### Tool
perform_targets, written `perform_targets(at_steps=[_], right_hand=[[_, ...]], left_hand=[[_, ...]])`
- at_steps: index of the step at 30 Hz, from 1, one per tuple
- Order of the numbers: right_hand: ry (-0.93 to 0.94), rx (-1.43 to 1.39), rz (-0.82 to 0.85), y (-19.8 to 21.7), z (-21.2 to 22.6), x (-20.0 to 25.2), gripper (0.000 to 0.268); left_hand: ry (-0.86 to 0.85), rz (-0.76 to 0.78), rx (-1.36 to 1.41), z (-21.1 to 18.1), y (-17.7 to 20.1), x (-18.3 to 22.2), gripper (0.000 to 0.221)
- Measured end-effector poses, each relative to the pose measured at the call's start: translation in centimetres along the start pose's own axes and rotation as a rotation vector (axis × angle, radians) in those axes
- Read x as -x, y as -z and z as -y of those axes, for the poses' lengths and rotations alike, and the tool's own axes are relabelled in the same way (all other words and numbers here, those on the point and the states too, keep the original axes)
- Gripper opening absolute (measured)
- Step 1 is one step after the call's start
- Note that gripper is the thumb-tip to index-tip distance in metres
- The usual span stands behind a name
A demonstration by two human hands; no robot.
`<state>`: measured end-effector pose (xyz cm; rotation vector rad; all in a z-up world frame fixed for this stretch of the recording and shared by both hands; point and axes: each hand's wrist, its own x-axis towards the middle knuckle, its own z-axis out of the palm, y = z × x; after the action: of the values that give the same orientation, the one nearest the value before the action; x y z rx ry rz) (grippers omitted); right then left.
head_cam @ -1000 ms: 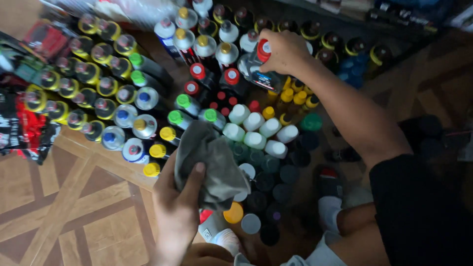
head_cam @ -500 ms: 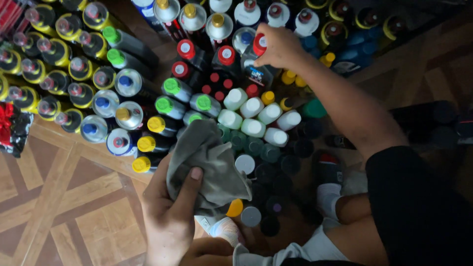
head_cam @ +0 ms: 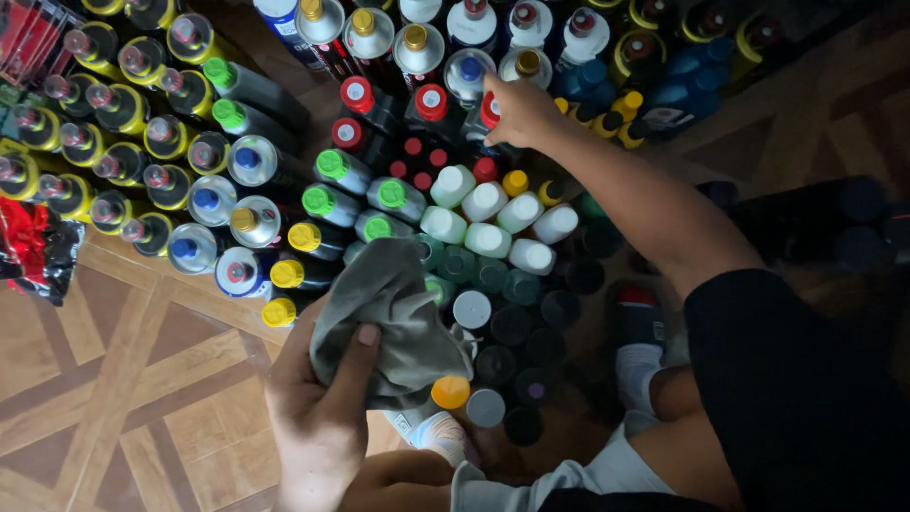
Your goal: Wiping and cleaning bottles of motorcycle oil and fluids with a cloth.
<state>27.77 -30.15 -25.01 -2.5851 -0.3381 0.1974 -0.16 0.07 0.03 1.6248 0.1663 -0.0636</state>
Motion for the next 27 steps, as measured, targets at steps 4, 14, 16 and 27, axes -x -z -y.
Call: perform_targets(at_steps=[4,14,16,27], right_hand=[[-0.032,-0.029,0.037,-1.4,-0.5,-0.1,0.076],[0.099,-0.078,0.122,-4.2,-3.8,-1.0,0.076],[0.086,-0.059,0.162,-3.4,-3.1,-0.9,0.075],[0.195,0.247,0.037,-2.5,-4.0,1.0,0.078]], left_hand=[[0.016,0.006,-0.032,-0.3,0.0,0.2,0.033],[0.020,0.056,-0.057,0.3,0.1,-0.1,0.032],[0.009,0.064,-0.068,0.3,0.0,-0.2,0.032],[-0.016,0.090,-0.112,-0.3,-0.1,0.0,0.031]])
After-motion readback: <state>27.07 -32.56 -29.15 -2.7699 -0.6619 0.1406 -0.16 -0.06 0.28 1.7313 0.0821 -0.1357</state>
